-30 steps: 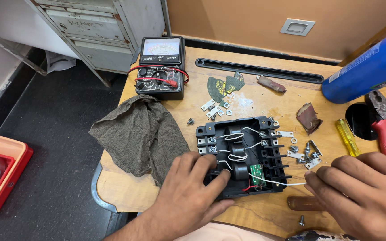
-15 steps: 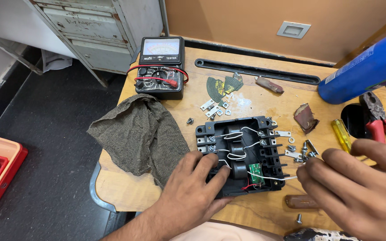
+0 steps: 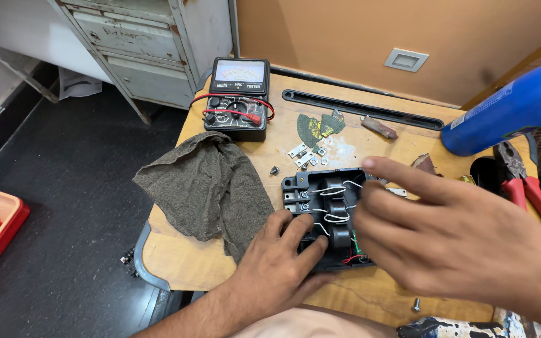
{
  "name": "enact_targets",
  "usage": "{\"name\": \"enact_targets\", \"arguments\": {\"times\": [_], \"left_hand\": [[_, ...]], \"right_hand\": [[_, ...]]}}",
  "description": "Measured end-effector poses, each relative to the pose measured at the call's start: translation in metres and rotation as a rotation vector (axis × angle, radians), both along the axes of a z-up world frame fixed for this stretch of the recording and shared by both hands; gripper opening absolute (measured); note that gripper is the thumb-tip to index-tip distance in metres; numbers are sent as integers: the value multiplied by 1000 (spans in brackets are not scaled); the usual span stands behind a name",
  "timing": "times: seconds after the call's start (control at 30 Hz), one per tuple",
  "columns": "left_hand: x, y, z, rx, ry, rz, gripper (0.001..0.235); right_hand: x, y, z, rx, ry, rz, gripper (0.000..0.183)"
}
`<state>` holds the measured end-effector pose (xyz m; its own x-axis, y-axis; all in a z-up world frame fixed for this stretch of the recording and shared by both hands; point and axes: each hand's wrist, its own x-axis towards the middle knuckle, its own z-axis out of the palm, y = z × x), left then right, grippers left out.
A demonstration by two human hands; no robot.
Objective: The person cleans internal parts of a black electronic device housing using a cloth, then strips and connects wires to terminal blocks using pliers and a screwdriver while using a multimeter for testing.
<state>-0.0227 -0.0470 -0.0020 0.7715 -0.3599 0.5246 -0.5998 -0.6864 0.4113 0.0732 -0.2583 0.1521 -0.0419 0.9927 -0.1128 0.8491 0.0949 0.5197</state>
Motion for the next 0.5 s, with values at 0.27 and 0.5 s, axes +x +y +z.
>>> {"name": "enact_targets", "arguments": {"times": [0.27,0.5], "left_hand": [[7,-3,10,-336,100,65,61],[16,-4,-3,-295,-19,112,54]], "right_hand": [[-4,59,23,-10,48,166,39],[8,74,-2,-15,63,260,21]]}}
